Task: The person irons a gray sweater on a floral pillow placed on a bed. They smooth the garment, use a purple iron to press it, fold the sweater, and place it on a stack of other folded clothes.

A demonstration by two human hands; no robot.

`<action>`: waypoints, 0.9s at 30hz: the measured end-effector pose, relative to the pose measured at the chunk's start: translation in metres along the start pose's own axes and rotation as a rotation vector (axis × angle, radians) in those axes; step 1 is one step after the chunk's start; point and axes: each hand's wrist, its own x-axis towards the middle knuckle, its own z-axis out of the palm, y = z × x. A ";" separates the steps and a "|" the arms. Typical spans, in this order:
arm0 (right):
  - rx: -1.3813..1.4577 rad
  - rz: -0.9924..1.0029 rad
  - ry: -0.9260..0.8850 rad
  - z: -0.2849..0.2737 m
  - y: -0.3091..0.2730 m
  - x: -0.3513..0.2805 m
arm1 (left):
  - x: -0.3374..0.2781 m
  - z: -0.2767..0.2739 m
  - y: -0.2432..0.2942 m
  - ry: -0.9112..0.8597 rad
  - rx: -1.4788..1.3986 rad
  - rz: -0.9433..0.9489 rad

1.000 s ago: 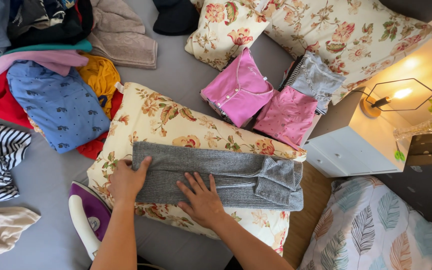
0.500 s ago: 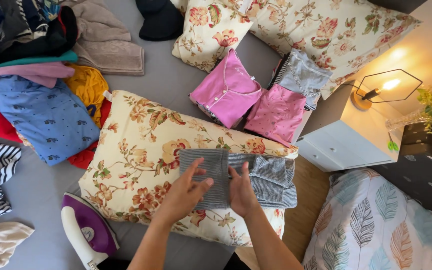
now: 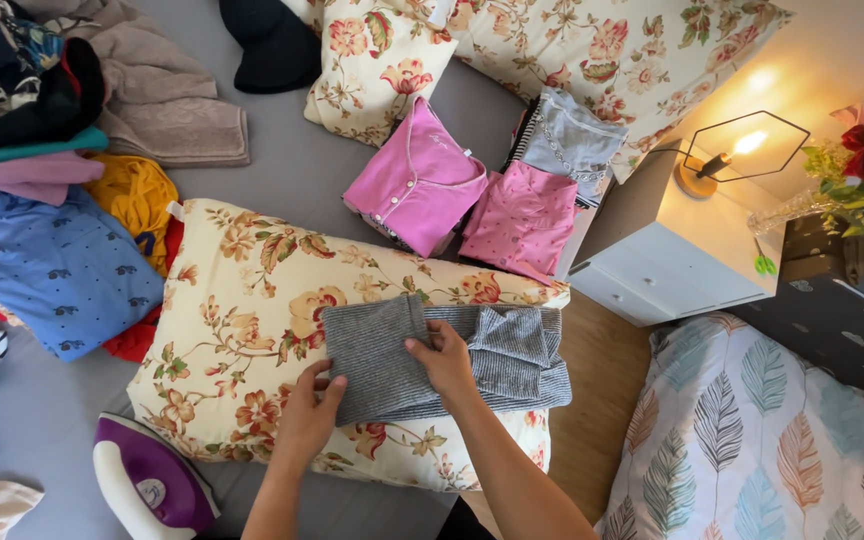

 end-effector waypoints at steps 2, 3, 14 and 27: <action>0.017 -0.015 0.050 -0.016 0.001 -0.007 | 0.006 0.004 -0.008 0.020 0.031 0.025; 0.030 -0.029 0.099 -0.024 0.002 -0.011 | 0.009 0.007 -0.013 0.041 0.057 0.049; -0.532 -0.168 0.364 -0.046 0.024 -0.009 | 0.026 0.047 -0.009 0.022 0.259 -0.054; -1.261 -0.924 -0.021 0.044 0.039 -0.040 | 0.013 -0.028 0.023 0.259 0.102 0.099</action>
